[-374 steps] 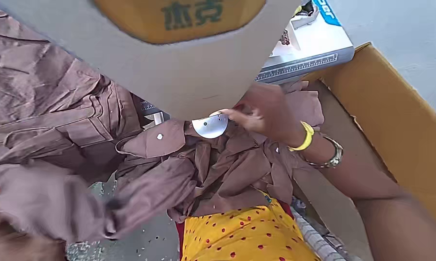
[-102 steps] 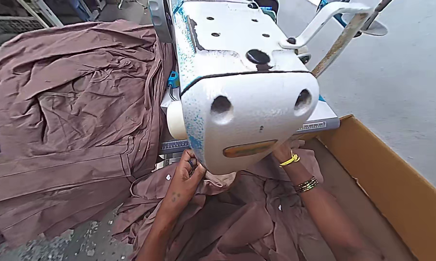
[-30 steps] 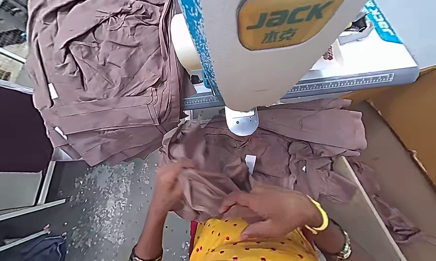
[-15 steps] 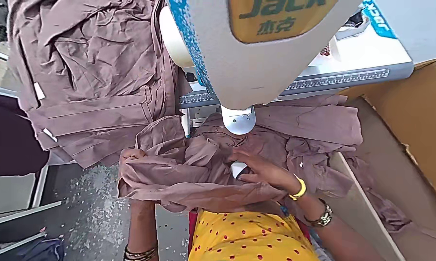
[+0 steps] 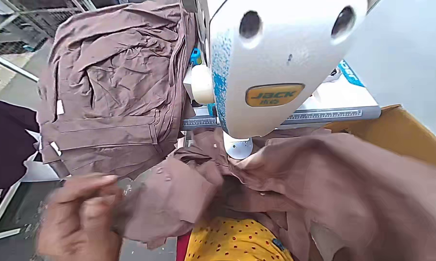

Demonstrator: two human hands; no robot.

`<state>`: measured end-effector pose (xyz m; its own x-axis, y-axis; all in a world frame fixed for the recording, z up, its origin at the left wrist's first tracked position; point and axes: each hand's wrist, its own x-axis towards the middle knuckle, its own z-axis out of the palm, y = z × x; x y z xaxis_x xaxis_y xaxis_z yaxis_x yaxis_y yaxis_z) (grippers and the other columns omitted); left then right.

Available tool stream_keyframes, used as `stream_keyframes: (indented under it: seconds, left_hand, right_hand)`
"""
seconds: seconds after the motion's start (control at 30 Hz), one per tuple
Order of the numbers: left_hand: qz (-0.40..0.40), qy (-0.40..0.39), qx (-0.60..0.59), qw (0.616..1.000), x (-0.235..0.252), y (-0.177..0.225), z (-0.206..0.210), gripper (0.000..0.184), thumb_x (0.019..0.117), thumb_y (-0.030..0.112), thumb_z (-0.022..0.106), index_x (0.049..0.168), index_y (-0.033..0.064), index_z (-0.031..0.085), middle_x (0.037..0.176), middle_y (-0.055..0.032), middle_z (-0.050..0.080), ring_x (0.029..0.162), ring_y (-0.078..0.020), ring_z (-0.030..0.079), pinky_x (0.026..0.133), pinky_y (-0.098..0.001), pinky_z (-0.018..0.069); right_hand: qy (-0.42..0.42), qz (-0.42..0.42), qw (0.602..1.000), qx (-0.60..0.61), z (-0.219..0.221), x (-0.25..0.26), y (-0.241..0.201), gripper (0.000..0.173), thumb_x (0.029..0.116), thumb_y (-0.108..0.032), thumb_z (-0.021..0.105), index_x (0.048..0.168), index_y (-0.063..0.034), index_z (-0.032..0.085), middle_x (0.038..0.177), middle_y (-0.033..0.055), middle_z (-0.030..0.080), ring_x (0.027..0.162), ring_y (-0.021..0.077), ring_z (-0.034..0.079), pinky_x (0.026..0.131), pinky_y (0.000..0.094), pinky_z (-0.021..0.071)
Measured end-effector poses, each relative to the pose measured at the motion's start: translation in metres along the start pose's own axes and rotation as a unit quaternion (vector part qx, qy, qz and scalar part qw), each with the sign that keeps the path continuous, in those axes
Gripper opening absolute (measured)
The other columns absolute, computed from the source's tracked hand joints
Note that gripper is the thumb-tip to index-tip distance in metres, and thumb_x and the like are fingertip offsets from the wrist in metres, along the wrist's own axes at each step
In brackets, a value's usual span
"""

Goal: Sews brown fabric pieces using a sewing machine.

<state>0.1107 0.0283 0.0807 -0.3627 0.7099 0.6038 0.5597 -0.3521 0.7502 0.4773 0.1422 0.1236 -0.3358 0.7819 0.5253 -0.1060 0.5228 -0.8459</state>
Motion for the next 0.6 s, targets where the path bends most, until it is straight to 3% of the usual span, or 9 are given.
stream_keyframes:
  seconds: [0.07, 0.13, 0.2, 0.23, 0.27, 0.33, 0.43, 0.5, 0.6]
  left_hand:
    - [0.015, -0.121, -0.011, 0.993, -0.004, 0.019, 0.035, 0.042, 0.1037, 0.059, 0.044, 0.134, 0.0329, 0.058, 0.125, 0.0206, 0.059, 0.104, 0.0084, 0.057, 0.085, -0.0113, 0.0474]
    - [0.003, -0.247, -0.063, 0.967, -0.019, 0.025, 0.073, 0.068, 0.0944, 0.074, 0.046, 0.142, 0.026, 0.053, 0.144, 0.0055, 0.056, 0.13, -0.0083, 0.053, 0.105, -0.0314, 0.0469]
    - [-0.019, -0.33, -0.133, 0.935, -0.04, 0.019, 0.101, 0.065, 0.0951, 0.063, 0.058, 0.132, 0.0097, 0.062, 0.138, -0.0076, 0.062, 0.135, -0.0168, 0.053, 0.116, -0.0448, 0.0389]
    - [-0.053, -0.329, -0.162, 0.929, -0.05, 0.015, 0.108, 0.049, 0.0977, 0.049, 0.062, 0.12, 0.005, 0.068, 0.123, -0.0064, 0.07, 0.122, -0.0095, 0.061, 0.112, -0.0367, 0.0437]
    - [-0.101, -0.315, -0.189, 0.924, -0.055, 0.011, 0.112, 0.032, 0.0994, 0.037, 0.063, 0.108, 0.0065, 0.068, 0.1, 0.0007, 0.072, 0.098, 0.0016, 0.064, 0.095, -0.022, 0.051]
    - [-0.181, -0.293, -0.246, 0.906, -0.047, -0.003, 0.112, 0.02, 0.1032, 0.031, 0.058, 0.101, 0.0135, 0.067, 0.083, 0.0123, 0.065, 0.076, 0.0098, 0.059, 0.071, -0.0114, 0.0499]
    - [-0.183, -0.281, -0.166, 0.927, -0.006, -0.023, 0.108, 0.024, 0.1009, 0.034, 0.061, 0.105, 0.0126, 0.07, 0.09, 0.014, 0.068, 0.08, 0.0087, 0.061, 0.074, -0.014, 0.0524]
    - [-0.164, -0.303, -0.001, 0.939, 0.02, -0.032, 0.111, 0.036, 0.096, 0.047, 0.064, 0.106, 0.0148, 0.076, 0.091, 0.0079, 0.073, 0.082, 0.0004, 0.066, 0.077, -0.0283, 0.055]
    - [-0.197, -0.322, 0.059, 0.924, 0.041, -0.036, 0.124, 0.03, 0.0934, 0.045, 0.064, 0.09, 0.0167, 0.074, 0.073, 0.0083, 0.062, 0.068, -0.0043, 0.057, 0.067, -0.0352, 0.0476]
  right_hand:
    - [-0.023, 0.031, 0.994, -0.098, 0.03, -0.015, -0.002, 0.013, 0.1042, -0.027, 0.06, 0.107, -0.0149, 0.064, 0.09, -0.0071, 0.071, 0.08, -0.0021, 0.069, 0.072, 0.0172, 0.06]
    - [-0.129, 0.061, 0.986, -0.088, 0.071, -0.023, 0.009, 0.014, 0.1006, -0.021, 0.065, 0.102, -0.0064, 0.064, 0.08, 0.0024, 0.071, 0.069, 0.0042, 0.068, 0.061, 0.0213, 0.0573]
    - [-0.176, 0.053, 0.981, -0.059, 0.089, -0.022, 0.021, 0.011, 0.0976, -0.013, 0.066, 0.098, -0.0014, 0.066, 0.073, 0.0083, 0.07, 0.062, 0.0096, 0.066, 0.055, 0.0246, 0.054]
    - [-0.161, 0.043, 0.984, -0.066, 0.089, -0.019, 0.026, 0.011, 0.0958, -0.013, 0.065, 0.099, -0.0025, 0.067, 0.075, 0.0064, 0.07, 0.063, 0.0074, 0.067, 0.056, 0.0228, 0.0552]
    - [-0.132, 0.034, 0.988, -0.078, 0.086, -0.014, 0.032, 0.013, 0.0986, -0.017, 0.063, 0.099, -0.0047, 0.067, 0.078, 0.0035, 0.071, 0.066, 0.0036, 0.067, 0.058, 0.0198, 0.0569]
    - [-0.072, 0.04, 0.992, -0.097, 0.077, -0.001, 0.052, 0.022, 0.1011, -0.025, 0.063, 0.094, -0.0057, 0.068, 0.079, -0.0002, 0.07, 0.063, -0.0009, 0.063, 0.056, 0.0156, 0.0544]
    - [-0.028, 0.096, 0.988, -0.12, 0.07, 0.01, 0.09, 0.029, 0.0992, -0.035, 0.066, 0.086, -0.0088, 0.066, 0.069, -0.0067, 0.061, 0.053, -0.0038, 0.053, 0.048, 0.0144, 0.0458]
    - [-0.016, 0.126, 0.98, -0.155, 0.068, 0.015, 0.108, 0.027, 0.0962, -0.033, 0.069, 0.085, -0.0085, 0.066, 0.065, -0.0077, 0.056, 0.051, -0.0036, 0.048, 0.047, 0.0152, 0.0412]
    - [-0.034, 0.17, 0.965, -0.198, 0.059, 0.033, 0.118, 0.025, 0.0924, -0.029, 0.069, 0.098, -0.0057, 0.063, 0.073, -0.0062, 0.057, 0.062, -0.0014, 0.052, 0.059, 0.0193, 0.0456]
